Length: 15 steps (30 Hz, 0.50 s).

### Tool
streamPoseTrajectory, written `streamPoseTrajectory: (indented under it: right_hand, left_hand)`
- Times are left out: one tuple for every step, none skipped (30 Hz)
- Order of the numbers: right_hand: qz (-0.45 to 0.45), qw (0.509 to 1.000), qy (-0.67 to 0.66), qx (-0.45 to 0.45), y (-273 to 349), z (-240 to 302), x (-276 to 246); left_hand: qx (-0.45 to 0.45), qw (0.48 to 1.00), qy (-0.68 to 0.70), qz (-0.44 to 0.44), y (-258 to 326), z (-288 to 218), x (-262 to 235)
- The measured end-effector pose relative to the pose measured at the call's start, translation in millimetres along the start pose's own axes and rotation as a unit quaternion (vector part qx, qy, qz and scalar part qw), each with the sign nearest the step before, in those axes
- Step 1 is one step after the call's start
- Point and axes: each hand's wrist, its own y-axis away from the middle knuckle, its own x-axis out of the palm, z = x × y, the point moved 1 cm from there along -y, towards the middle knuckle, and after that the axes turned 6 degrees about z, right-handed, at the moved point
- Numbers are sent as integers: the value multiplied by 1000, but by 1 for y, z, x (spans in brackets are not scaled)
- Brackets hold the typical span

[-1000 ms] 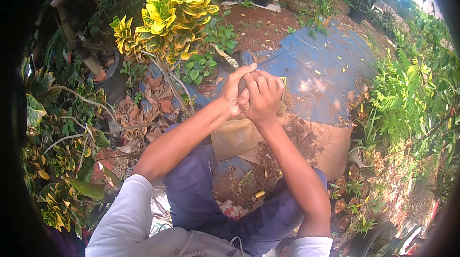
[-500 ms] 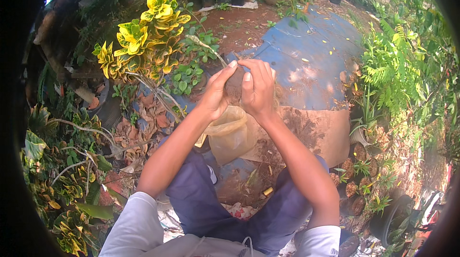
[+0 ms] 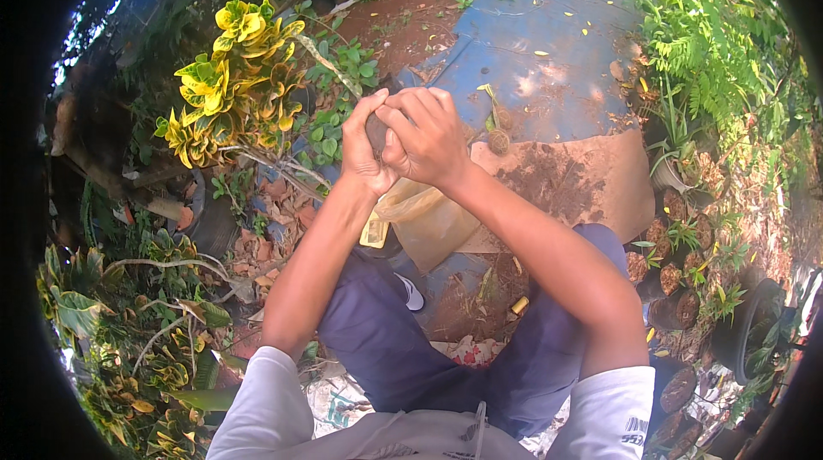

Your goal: The person sits on the ground and wraps the root ball of a plant stem with soil and fibrous material by hand. They repeatedly pack the material around the roots and place the finished units on a tarp.

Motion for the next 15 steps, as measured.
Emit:
streamPoseTrajectory:
  right_hand:
    - [-1, 1000, -13, 13, 2, 0, 2]
    - [12, 999, -28, 39, 3, 0, 4]
    - [28, 997, -42, 65, 4, -2, 7]
    - [38, 993, -61, 89, 6, -4, 9]
    - [55, 987, -77, 132, 8, -6, 12]
    - [65, 978, -99, 174, 10, -7, 16]
    - [75, 966, -121, 214, 13, -9, 21]
    - [49, 947, -183, 258, 12, -14, 28]
    - [49, 936, -197, 288, 14, -20, 32]
    - [53, 918, -215, 329, 18, -26, 36]
    - [58, 899, -228, 369, 22, -34, 41]
    - [95, 874, -244, 409, 28, -42, 46]
    - [167, 882, -204, 390, 36, -49, 50]
    - [236, 885, -162, 367, 45, -56, 55]
    - [291, 890, -122, 328, 55, -64, 59]
  left_hand:
    - [3, 1000, -7, -3, -1, 0, -1]
    - [-5, 999, -8, -30, -2, 0, -3]
    - [-13, 998, -8, -57, -3, 1, -5]
    - [-18, 997, -5, -76, -4, 1, -6]
    - [-22, 996, 4, -89, -5, 0, -7]
    - [-25, 995, 15, -97, -4, -2, -9]
    - [-24, 993, 26, -112, -4, -5, -11]
    - [-8, 990, 61, -127, -6, -8, -12]
    - [10, 992, 55, -110, -6, -11, -12]
    - [26, 992, 48, -110, -7, -13, -12]
    - [41, 992, 43, -112, -7, -16, -12]
    - [45, 993, 65, -88, -5, -18, -12]
    - [46, 992, 70, -93, -4, -19, -13]
    - [51, 992, 75, -88, -3, -20, -12]
    - [56, 992, 79, -78, -3, -22, -12]
